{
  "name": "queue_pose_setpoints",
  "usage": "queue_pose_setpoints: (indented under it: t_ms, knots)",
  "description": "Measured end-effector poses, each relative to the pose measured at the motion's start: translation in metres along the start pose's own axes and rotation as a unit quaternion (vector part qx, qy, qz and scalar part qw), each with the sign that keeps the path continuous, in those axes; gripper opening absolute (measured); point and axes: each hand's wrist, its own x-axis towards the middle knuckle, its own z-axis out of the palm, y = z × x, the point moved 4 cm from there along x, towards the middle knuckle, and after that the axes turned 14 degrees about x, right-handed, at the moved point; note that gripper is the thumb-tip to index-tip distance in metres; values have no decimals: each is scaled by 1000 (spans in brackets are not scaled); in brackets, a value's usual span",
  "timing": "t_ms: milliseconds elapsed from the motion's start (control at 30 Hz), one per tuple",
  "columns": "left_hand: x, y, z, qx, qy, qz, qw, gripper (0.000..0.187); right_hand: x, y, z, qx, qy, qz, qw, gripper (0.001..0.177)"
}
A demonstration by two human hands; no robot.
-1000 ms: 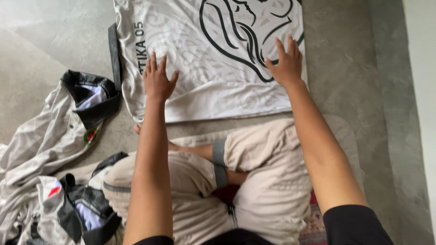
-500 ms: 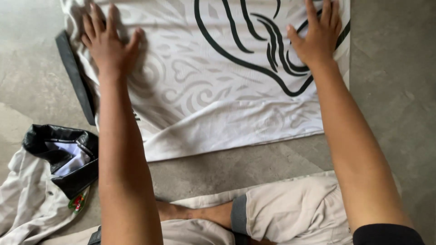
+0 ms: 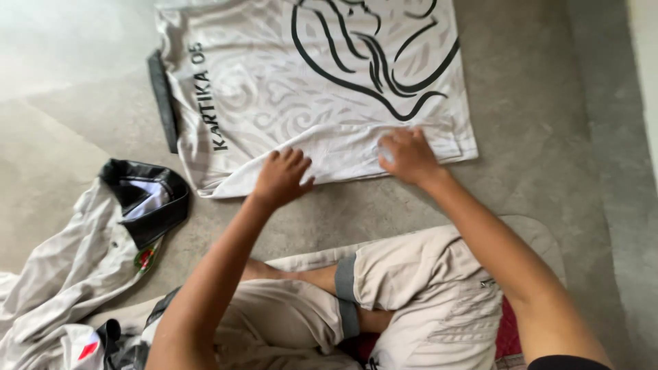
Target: Folding a long-sleeved jersey neatly on the floor
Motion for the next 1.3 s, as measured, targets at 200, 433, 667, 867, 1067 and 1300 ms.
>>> queue_pose_setpoints:
  t_ms: [200, 433, 667, 867, 1067, 1300]
  knots:
    - [-53, 32, 27, 86, -147, -49, 984, 23, -43, -22, 19, 25, -212, 197, 957, 52]
    - [-54, 45, -37, -1, -190, -164, 968, 47, -59, -36, 15, -29, -211, 158, 964, 67]
    - [-86, 19, -57, -99, -211, -348, 908, 59, -69, -32, 10, -60, -176, 185, 965, 49]
    - [-85, 13, -55, -103, -183, -386, 898, 57, -61, -32, 11, -80, -140, 166, 973, 39]
    - [-68, 22, -42, -41, -201, -329, 922, 49, -57, -33, 8, -119, -99, 153, 976, 32]
    - [-66, 17, 15, 53, -178, -298, 936, 30, -44, -9, 30, -154, -48, 140, 977, 21]
